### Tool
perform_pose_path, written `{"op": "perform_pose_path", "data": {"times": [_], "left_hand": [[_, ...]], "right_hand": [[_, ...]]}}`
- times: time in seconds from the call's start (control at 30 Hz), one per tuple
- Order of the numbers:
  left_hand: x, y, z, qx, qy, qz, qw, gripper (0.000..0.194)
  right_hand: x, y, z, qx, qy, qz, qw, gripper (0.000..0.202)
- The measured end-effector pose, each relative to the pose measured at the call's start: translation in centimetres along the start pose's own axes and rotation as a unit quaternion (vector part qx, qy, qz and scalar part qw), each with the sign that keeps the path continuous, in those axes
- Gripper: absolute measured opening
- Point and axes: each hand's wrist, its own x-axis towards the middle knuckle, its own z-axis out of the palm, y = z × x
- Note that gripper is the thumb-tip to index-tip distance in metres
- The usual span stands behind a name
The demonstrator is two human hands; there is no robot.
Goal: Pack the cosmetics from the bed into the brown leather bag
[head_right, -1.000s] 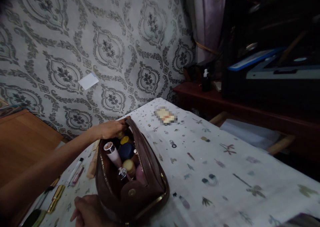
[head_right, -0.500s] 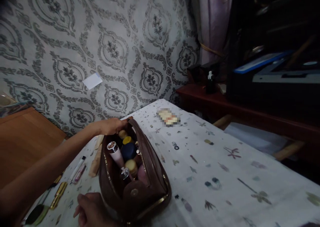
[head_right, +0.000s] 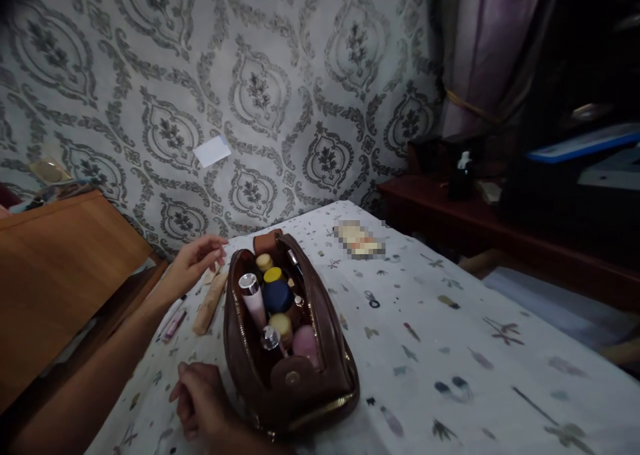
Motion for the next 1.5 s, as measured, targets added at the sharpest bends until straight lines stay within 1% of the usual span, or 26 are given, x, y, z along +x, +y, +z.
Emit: {"op": "perform_pose_path", "data": {"times": [0.07, 0.13, 0.27, 0.33, 0.4, 0.5, 0.57, 0.63, 0.73, 0.8, 0.9, 1.0, 1.07, 1.13, 1.2, 1.27, 1.37, 1.43, 1.5], "left_hand": [[-2.7, -1.6, -0.2, -0.025, 0.022, -0.027, 0.999, 0.025], [-5.3, -3.4, -0.3, -0.032, 0.031, -0.058, 0.997, 0.027], [-10.3, -7.0, 0.1, 0.012, 0.066, -0.119, 0.991, 0.027], [-12.4, -8.2, 0.6, 0.031, 0.087, -0.144, 0.985, 0.026], [-14.2, -8.9, 1.0, 0.041, 0.095, -0.163, 0.981, 0.025], [-16.1, -9.5, 1.3, 0.043, 0.084, -0.169, 0.981, 0.026], [-17.0, -9.8, 1.1, 0.063, 0.081, -0.164, 0.981, 0.026], [-17.7, -10.2, 0.5, 0.112, 0.093, -0.172, 0.974, 0.026], [-18.7, -11.1, -1.0, 0.195, 0.132, -0.202, 0.951, 0.025], [-18.9, -11.8, -2.1, 0.234, 0.149, -0.212, 0.937, 0.023], [-18.0, -13.0, -3.4, 0.256, 0.147, -0.22, 0.93, 0.022], [-15.0, -14.6, -3.7, 0.254, 0.127, -0.234, 0.93, 0.023], [-12.1, -15.6, -3.4, 0.254, 0.11, -0.25, 0.928, 0.023], [-9.1, -16.6, -2.7, 0.258, 0.098, -0.269, 0.923, 0.024], [-6.5, -17.4, -1.9, 0.265, 0.093, -0.289, 0.915, 0.028], [-4.6, -18.1, -1.1, 0.271, 0.091, -0.309, 0.907, 0.032], [-2.9, -18.9, -0.2, 0.278, 0.086, -0.33, 0.898, 0.035], [-2.4, -19.3, 0.0, 0.283, 0.082, -0.34, 0.893, 0.036], [-2.2, -19.7, -0.2, 0.291, 0.075, -0.349, 0.888, 0.038]], "right_hand": [[0.0, 0.0, 0.0, 0.009, -0.001, -0.007, 1.0, 0.054], [-0.1, 0.0, 0.0, 0.023, 0.002, -0.011, 1.0, 0.053], [-0.5, -0.2, 0.0, 0.049, 0.011, -0.005, 0.999, 0.051], [-0.7, -0.3, 0.0, 0.059, 0.015, 0.001, 0.998, 0.051], [-0.8, -0.4, 0.0, 0.067, 0.022, 0.007, 0.997, 0.051], [-0.8, -0.6, -0.1, 0.076, 0.037, 0.017, 0.996, 0.053], [-0.7, -0.7, -0.1, 0.079, 0.039, 0.022, 0.996, 0.054], [-0.8, -0.8, -0.1, 0.079, 0.041, 0.027, 0.996, 0.054], [-0.9, -0.7, -0.1, 0.069, 0.051, 0.036, 0.996, 0.054], [-0.8, -0.6, -0.1, 0.05, 0.061, 0.041, 0.996, 0.054], [-0.3, -0.3, 0.1, 0.028, 0.084, 0.047, 0.995, 0.05], [0.8, 0.2, 1.0, 0.038, 0.113, 0.054, 0.991, 0.042], [1.9, 0.7, 1.6, 0.038, 0.122, 0.051, 0.99, 0.039], [3.0, 1.3, 1.9, 0.008, 0.134, 0.032, 0.99, 0.041], [3.9, 2.1, 1.7, -0.043, 0.16, -0.005, 0.986, 0.046], [4.5, 2.8, 1.1, -0.092, 0.182, -0.046, 0.978, 0.051], [4.7, 3.4, -0.1, -0.145, 0.178, -0.089, 0.969, 0.057], [4.5, 3.5, -0.6, -0.163, 0.159, -0.088, 0.97, 0.058], [4.1, 3.4, -0.6, -0.174, 0.141, -0.08, 0.971, 0.056]]}}
